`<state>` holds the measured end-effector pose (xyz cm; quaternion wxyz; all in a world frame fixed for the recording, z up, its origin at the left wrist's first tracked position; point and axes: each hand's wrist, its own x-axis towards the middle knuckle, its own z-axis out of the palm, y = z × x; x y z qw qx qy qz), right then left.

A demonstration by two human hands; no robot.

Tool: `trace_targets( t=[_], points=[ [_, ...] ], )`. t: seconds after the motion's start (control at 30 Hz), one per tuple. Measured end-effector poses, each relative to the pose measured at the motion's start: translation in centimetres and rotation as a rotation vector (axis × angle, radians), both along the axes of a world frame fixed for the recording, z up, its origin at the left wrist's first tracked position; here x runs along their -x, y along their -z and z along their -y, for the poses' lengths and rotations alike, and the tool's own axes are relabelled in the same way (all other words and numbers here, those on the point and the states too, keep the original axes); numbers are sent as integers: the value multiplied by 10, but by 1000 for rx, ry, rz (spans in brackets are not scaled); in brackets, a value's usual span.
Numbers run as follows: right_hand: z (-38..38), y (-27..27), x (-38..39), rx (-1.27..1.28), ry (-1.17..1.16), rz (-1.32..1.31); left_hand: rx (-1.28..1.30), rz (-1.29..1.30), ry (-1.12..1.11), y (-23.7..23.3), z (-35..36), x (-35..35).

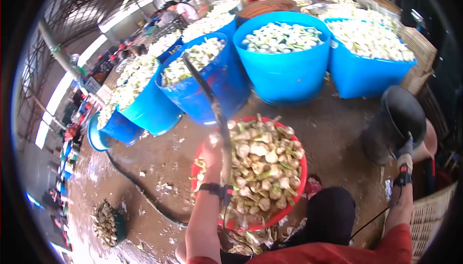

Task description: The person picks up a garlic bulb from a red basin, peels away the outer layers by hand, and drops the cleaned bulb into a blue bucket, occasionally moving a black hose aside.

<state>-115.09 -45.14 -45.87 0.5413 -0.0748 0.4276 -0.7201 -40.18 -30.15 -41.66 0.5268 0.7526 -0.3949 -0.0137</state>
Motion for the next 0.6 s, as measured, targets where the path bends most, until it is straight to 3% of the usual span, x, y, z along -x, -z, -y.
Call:
trace_targets(
  t=[0.03,0.07,0.1,0.13,0.17,0.2,0.23,0.3,0.33,0.4,0.43,0.5,0.53,0.6],
  points=[
    [15,36,43,-29,-92,31,-9,-57,-8,-9,15,-1],
    [42,114,120,39,-119,-309,-54,-102,-37,-10,31,-7],
    [28,96,110,24,-159,-233,-98,-152,-64,-10,47,-14],
    [26,121,127,104,-72,-971,-184,-245,-9,-20,64,-18],
    [-4,79,81,103,22,-1619,-266,-339,47,-27,77,-21],
    [-2,86,86,147,-85,-1478,-188,-144,-41,-6,95,-27],
    [-4,97,88,161,-44,-1517,-246,8,-123,21,113,-40],
    [-12,102,76,109,-63,-679,-115,-119,49,38,129,-47],
    [-17,94,65,107,-69,-682,-119,-122,44,37,128,-50],
    [-28,74,43,-13,-201,-312,-232,-183,59,12,120,-45],
    [-33,65,21,-18,-200,-315,-237,-187,60,-14,107,-36],
    [-31,56,-22,151,-314,-1654,-39,-382,225,-86,67,-17],
    [-18,61,-36,139,-366,-1599,-40,-381,220,-105,51,-18],
    [24,102,-47,165,-473,-1910,-162,-333,169,-132,22,-25]
  ],
)
